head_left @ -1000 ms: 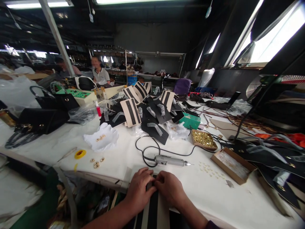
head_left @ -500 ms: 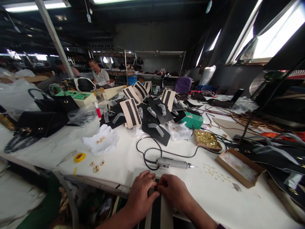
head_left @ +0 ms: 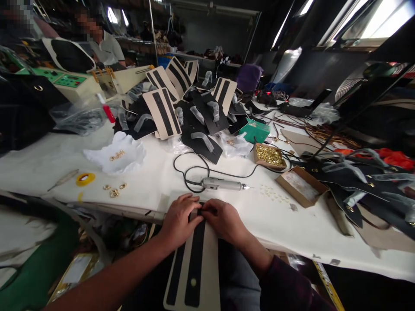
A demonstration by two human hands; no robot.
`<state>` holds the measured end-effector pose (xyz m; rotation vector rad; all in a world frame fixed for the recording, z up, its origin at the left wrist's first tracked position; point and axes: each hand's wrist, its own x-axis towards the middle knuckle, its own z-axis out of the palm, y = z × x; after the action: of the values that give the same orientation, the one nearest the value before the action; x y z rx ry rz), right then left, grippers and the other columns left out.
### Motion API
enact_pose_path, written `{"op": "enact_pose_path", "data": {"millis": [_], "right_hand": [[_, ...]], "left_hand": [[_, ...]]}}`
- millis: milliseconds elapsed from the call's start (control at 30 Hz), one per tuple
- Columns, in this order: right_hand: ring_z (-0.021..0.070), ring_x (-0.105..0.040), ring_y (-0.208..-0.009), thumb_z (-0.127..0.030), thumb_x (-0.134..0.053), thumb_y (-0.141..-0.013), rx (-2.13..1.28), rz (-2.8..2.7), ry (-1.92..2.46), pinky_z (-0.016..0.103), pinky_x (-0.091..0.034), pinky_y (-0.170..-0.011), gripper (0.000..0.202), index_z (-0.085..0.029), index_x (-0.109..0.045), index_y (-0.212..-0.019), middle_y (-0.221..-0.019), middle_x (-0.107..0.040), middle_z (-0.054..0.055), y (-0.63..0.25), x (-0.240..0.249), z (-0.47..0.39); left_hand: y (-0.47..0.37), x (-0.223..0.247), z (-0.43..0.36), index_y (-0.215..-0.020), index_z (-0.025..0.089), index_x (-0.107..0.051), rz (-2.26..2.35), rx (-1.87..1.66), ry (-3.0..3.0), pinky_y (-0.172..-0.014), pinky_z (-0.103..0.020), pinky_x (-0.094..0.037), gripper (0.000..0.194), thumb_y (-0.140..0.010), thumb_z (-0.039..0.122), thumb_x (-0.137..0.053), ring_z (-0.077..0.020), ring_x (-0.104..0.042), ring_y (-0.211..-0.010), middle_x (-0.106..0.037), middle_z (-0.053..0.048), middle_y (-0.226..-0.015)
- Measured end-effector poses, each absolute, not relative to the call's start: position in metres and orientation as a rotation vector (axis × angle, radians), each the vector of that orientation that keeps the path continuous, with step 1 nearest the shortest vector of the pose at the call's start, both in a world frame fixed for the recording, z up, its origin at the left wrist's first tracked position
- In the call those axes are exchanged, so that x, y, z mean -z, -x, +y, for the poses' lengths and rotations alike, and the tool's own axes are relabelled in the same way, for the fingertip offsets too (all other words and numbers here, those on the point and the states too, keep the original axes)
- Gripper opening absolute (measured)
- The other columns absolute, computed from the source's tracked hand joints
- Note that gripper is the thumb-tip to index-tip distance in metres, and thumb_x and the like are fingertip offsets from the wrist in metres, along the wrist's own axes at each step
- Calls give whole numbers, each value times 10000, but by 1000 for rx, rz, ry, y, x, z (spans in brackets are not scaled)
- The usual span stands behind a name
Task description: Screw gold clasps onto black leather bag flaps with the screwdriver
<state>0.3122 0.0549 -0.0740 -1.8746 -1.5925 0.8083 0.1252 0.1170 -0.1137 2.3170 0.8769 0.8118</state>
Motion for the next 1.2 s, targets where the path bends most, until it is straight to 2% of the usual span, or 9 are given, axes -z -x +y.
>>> {"op": "enact_pose_path", "data": {"millis": [167, 433, 833, 933, 1033, 1133, 1200], "right_hand": [[170, -680, -833, -233, -672, -872, -806, -1604, 1849, 268, -443, -751, 114, -254, -775, -916, -914, -772, -7, -313, 72, 55], [169, -665, -747, -239, -684, -814, -890, -1563, 2070, 271, -407, -668, 124, -251, -792, -875, -823, -781, -9, -310, 62, 69], [168, -668, -788, -238, -663, -856, -965, -1492, 1899, 264, -453, -710, 120, -213, -780, -867, -840, -774, -1, -312, 62, 62], [172, -671, -795, -273, -637, -903, -1005, -1433, 1801, 268, -473, -718, 139, -195, -752, -884, -841, -759, 6, -316, 63, 61], [192, -671, -820, -295, -628, -943, -754, -1454, 1785, 297, -498, -752, 150, -188, -733, -950, -896, -745, 39, -331, 61, 61], [275, -644, -1053, -293, -697, -933, -191, -1671, 1923, 387, -464, -914, 185, -210, -742, -1092, -1131, -732, 103, -355, 59, 66], [322, -598, -1170, -322, -735, -928, 9, -1848, 2019, 432, -416, -971, 279, -232, -724, -1192, -1247, -705, 115, -371, 59, 73]], "left_hand": [[-125, 113, 117, -1108, 242, -697, 866, -819, -2337, -1070, -589, -524, 307, -835, 140, -797, -352, -587, -1330, -730, -92, -1312], [-124, 113, 118, -1123, 230, -704, 867, -810, -2348, -1087, -573, -520, 305, -844, 150, -797, -343, -582, -1338, -728, -95, -1323], [-124, 113, 118, -1148, 234, -719, 869, -812, -2360, -1090, -567, -518, 311, -854, 156, -789, -341, -584, -1331, -731, -91, -1322], [-124, 113, 118, -1136, 224, -716, 867, -802, -2368, -1089, -572, -513, 280, -869, 165, -780, -344, -574, -1337, -727, -98, -1324], [-124, 113, 118, -1121, 231, -719, 862, -808, -2375, -1089, -576, -509, 261, -874, 169, -780, -344, -569, -1342, -729, -92, -1319], [-124, 114, 118, -1111, 241, -723, 859, -822, -2362, -1092, -573, -507, 262, -868, 160, -778, -341, -576, -1337, -733, -84, -1313], [-124, 114, 118, -1108, 245, -724, 861, -826, -2347, -1098, -571, -504, 261, -866, 164, -777, -338, -576, -1340, -733, -81, -1314]]}}
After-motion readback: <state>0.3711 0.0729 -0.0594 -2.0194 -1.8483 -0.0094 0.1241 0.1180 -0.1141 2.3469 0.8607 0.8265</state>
